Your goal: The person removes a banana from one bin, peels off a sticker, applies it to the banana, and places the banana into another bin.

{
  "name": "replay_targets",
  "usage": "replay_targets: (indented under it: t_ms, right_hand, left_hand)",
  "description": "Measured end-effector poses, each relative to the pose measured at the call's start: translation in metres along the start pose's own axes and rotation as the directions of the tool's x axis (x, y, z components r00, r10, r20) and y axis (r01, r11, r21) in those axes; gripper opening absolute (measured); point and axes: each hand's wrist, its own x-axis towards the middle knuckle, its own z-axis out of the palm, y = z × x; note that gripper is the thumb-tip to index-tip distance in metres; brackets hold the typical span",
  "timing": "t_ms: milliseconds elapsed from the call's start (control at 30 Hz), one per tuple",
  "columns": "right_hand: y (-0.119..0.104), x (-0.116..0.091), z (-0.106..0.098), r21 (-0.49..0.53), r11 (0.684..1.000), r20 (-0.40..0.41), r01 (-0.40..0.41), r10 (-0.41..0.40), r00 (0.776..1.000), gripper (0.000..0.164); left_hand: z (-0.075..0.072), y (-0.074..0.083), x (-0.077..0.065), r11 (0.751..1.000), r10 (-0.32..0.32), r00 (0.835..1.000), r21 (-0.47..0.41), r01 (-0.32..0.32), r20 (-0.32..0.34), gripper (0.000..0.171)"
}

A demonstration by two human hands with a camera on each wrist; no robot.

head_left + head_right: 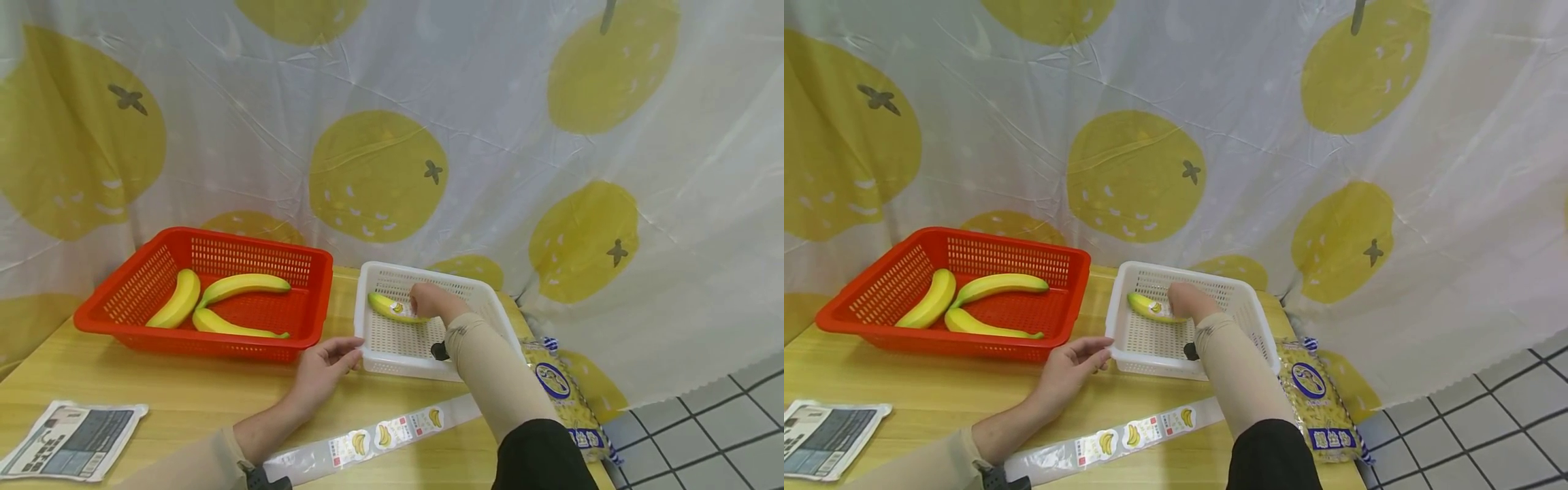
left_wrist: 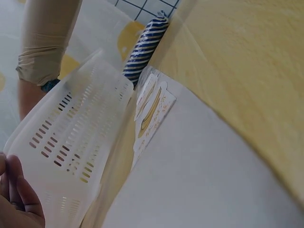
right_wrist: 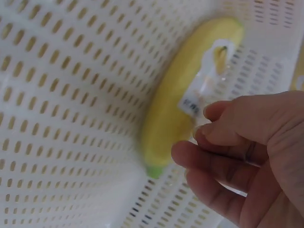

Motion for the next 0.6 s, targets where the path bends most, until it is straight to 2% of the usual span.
replay_targets:
  t_ms: [100, 267, 400, 500, 567, 600]
  right_hand:
    - [-0.003, -0.002, -0.01, 0.026, 1.0, -0.027, -0.004, 0.005, 1.0, 0.026]
    - [-0.011, -0.011, -0.027, 0.09, 0.995, -0.124, 0.049, -0.038, 0.992, 0.022]
    - [-0.024, -0.025, -0.036, 0.139, 0.987, -0.192, 0.086, -0.058, 0.98, 0.018]
    - [-0.041, -0.038, -0.035, 0.159, 0.983, -0.266, 0.091, -0.046, 0.963, 0.013]
    - [-0.056, -0.047, -0.028, 0.179, 0.979, -0.34, 0.094, -0.028, 0.94, 0.01]
    - [-0.065, -0.051, -0.024, 0.179, 0.979, -0.388, 0.096, -0.019, 0.921, 0.008]
  left_hand:
    - [-0.001, -0.001, 0.0, 1.0, 0.014, 1.0, 0.006, -0.014, 0.008, 0.025]
    - [-0.001, -0.001, -0.001, 0.998, 0.053, 0.998, 0.022, -0.054, 0.017, 0.022]
    - [0.0, 0.005, -0.004, 0.994, 0.104, 0.992, 0.027, -0.106, 0.069, 0.024]
    - [-0.002, 0.018, -0.007, 0.984, 0.173, 0.976, 0.017, -0.177, 0.134, 0.024]
    - [-0.006, 0.028, -0.009, 0.969, 0.241, 0.954, 0.016, -0.247, 0.177, 0.022]
    - [-0.009, 0.034, -0.009, 0.958, 0.276, 0.942, 0.026, -0.286, 0.191, 0.021]
